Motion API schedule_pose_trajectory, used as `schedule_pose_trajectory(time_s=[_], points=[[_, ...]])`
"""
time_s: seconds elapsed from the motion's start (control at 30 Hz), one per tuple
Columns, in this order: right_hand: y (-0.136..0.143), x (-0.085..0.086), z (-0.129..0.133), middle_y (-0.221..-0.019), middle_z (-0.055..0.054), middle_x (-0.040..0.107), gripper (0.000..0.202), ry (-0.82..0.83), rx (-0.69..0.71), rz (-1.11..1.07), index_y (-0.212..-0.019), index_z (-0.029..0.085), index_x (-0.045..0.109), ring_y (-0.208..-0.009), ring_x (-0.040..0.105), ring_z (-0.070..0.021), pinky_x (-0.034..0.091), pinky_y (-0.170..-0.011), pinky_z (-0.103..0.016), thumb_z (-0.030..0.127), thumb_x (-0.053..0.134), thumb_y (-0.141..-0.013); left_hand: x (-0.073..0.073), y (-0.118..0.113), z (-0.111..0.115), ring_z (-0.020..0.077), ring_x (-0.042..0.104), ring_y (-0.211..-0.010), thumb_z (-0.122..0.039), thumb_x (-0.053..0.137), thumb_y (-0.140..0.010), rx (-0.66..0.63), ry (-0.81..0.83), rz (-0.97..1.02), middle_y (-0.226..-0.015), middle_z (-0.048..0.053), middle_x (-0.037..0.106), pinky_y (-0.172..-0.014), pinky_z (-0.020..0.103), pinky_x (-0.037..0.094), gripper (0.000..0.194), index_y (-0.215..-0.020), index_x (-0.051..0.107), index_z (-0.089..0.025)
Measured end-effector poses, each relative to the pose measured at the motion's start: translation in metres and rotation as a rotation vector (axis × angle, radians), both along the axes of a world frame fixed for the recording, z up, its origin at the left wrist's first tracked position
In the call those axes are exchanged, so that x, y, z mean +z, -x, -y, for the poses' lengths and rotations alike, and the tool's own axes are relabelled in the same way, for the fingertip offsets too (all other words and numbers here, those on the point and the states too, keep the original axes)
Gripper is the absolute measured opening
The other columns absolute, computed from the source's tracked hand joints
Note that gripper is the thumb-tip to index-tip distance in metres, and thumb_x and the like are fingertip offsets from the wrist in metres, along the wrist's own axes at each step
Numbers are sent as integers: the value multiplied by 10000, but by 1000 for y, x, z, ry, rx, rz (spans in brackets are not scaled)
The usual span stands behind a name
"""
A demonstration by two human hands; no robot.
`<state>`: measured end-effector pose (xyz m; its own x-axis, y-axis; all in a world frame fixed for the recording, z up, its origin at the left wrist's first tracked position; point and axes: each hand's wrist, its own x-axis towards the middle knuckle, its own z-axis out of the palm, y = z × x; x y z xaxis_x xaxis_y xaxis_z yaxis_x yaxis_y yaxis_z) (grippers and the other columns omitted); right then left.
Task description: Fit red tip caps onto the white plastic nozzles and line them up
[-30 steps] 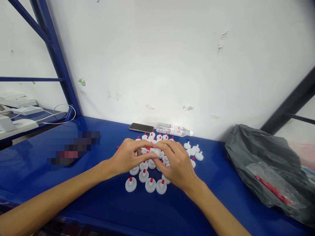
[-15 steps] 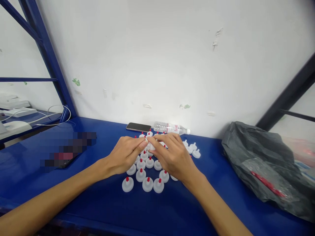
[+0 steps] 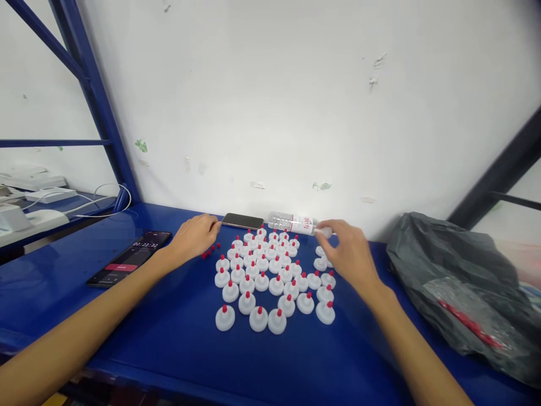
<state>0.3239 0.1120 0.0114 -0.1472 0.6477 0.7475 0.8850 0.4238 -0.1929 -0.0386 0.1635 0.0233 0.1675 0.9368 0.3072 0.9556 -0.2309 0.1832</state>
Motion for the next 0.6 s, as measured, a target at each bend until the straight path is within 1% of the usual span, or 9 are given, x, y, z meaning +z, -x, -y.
schedule_pose_trajectory(time_s=[0.07,0.17,0.23,0.3,0.43,0.53,0.6], points=[[3,-7,-4,-1025,-73,769,171,68,63,62,-1014,215,710,-929,707,-268,508,-908,-446,336,593,-985,-3,7,-7,316,694,-950,-353,400,-924,13,40,-43,-1043,146,744,-729,349,461,354,-879,717,-201],[1,-13,-8,-1117,-96,749,203,107,73,128,-983,216,743,-1013,697,-281,514,-915,-462,367,608,-987,-5,18,-14,307,704,-993,-329,473,-868,24,115,-93,-1105,119,761,-755,336,484,320,-964,761,-226],[-1,-15,-9,-1106,-93,746,202,145,46,159,-982,222,765,-1003,696,-276,514,-906,-458,366,624,-981,-6,22,-17,291,713,-969,-317,510,-841,27,163,-113,-1083,89,778,-740,325,488,295,-977,761,-243],[-2,-16,-10,-1032,-75,765,187,206,34,173,-1003,219,771,-949,709,-259,514,-890,-436,347,637,-976,-6,24,-18,281,716,-941,-322,528,-832,32,197,-127,-1047,75,787,-730,321,490,273,-964,755,-247],[-2,-16,-10,-971,-53,801,150,275,31,175,-997,214,775,-908,740,-244,521,-856,-390,306,663,-957,-7,25,-16,285,719,-896,-356,556,-823,54,231,-141,-1017,89,790,-738,337,503,245,-909,754,-240],[-2,-18,-10,-936,-39,813,150,309,29,184,-1013,229,778,-880,755,-244,526,-842,-386,304,665,-948,-8,24,-16,274,723,-869,-359,589,-803,55,243,-140,-1001,86,792,-744,333,508,217,-886,754,-244],[-2,-19,-10,-933,-30,816,164,326,36,190,-1029,241,775,-878,759,-243,525,-862,-394,318,650,-954,-8,25,-16,266,725,-861,-359,605,-797,50,245,-135,-992,80,793,-741,324,507,202,-875,755,-248]])
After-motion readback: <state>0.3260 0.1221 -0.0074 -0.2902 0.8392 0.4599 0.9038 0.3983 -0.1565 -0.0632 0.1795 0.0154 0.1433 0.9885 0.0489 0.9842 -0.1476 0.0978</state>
